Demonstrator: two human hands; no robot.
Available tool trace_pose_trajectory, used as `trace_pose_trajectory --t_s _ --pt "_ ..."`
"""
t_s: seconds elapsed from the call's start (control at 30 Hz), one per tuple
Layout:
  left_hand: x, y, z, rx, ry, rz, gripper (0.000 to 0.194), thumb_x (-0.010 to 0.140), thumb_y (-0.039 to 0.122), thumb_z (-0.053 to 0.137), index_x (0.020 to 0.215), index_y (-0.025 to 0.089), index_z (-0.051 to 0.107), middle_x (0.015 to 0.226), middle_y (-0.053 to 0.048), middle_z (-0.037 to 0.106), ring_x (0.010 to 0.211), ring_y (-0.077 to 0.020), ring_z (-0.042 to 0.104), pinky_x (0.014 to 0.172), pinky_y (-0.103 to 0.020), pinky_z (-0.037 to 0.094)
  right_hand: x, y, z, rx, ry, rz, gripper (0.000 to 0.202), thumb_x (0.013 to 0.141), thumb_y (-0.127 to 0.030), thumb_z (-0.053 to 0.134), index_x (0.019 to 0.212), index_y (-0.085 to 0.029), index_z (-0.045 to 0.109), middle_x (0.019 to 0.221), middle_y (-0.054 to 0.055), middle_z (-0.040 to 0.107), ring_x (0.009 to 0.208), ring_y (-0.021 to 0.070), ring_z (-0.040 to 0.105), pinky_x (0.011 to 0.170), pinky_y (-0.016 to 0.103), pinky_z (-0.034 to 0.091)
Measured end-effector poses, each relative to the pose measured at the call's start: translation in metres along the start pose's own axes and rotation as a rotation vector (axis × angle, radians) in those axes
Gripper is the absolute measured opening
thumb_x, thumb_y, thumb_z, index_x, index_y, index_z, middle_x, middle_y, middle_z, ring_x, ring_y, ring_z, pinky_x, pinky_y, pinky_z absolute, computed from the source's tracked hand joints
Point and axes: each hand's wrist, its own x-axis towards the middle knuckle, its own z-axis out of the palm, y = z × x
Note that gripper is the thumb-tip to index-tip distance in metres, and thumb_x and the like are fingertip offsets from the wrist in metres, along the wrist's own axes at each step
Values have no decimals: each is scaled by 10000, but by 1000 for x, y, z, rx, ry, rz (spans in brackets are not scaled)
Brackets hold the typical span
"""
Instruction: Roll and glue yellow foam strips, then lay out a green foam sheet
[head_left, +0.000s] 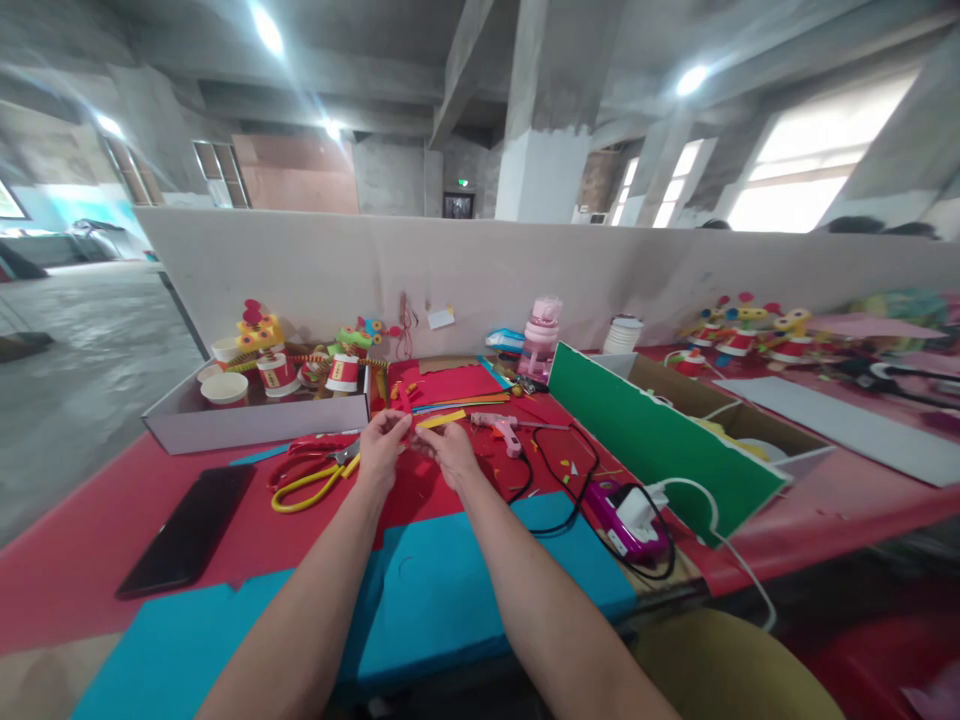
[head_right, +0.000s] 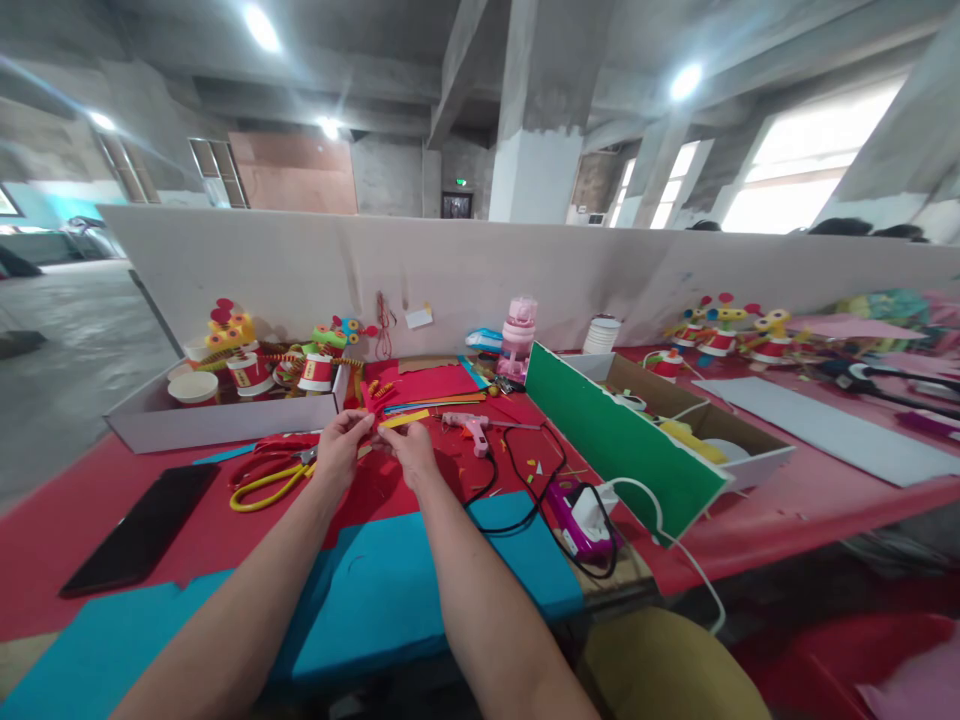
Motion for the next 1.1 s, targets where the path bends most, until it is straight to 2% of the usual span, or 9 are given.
trace_pose_trajectory --t_s 0.13,0.27,0.33,0.47,0.57,0.7,0.93,1.1 --pt "2 3 -3 -40 26 -100 366 565 439 791 733 153 639 645 -1 631 562 -89 535 573 -215 416 3 0 0 -18 94 -93 233 563 -299 776 699 -153 656 617 -5 666 570 141 627 664 300 535" --pt "0 2 -3 46 -74 -189 401 514 394 831 783 143 673 693 -23 666 601 -109 577 584 -219 427 5 2 -1 -43 119 -170 219 594 -309 753 720 -160 655 628 5 684 559 154 635 645 302 531" --pt "-1 -1 -2 77 -118 -171 417 497 377 842 799 135 684 726 -40 684 643 -129 604 619 -234 447 5 3 -1 -53 90 -169 227 604 -328 748 724 -155 662 650 21 698 576 164 647 661 312 534" --pt "-1 -5 -3 114 -96 -112 379 507 382 831 755 135 686 704 -41 684 653 -148 616 644 -256 464 6 4 -4 -74 81 -109 248 576 -341 759 714 -152 679 645 23 701 577 163 647 684 319 539" --pt "1 -7 -4 151 -91 -120 357 533 394 814 747 135 694 670 -34 674 623 -141 605 616 -248 454 7 3 -6 -102 98 -74 238 558 -333 766 679 -147 680 615 18 691 556 149 631 687 312 537" --pt "1 -8 -3 90 -108 -144 370 513 387 826 745 133 690 671 -42 678 623 -136 605 628 -250 454 6 2 -6 -101 100 -107 224 577 -341 750 661 -147 676 611 20 689 565 153 631 672 307 531" --pt "1 -6 -2 137 -40 -96 319 531 388 805 675 136 671 554 -2 599 523 -98 516 523 -215 385 4 0 -2 -190 187 -129 225 612 -356 727 656 -139 682 549 11 657 519 134 593 616 274 516" --pt "3 -1 -4 143 5 -90 317 517 379 805 652 132 660 526 14 561 498 -77 459 479 -193 338 7 -7 -9 -181 272 -188 266 623 -401 722 635 -151 633 541 5 640 515 128 589 588 259 508"
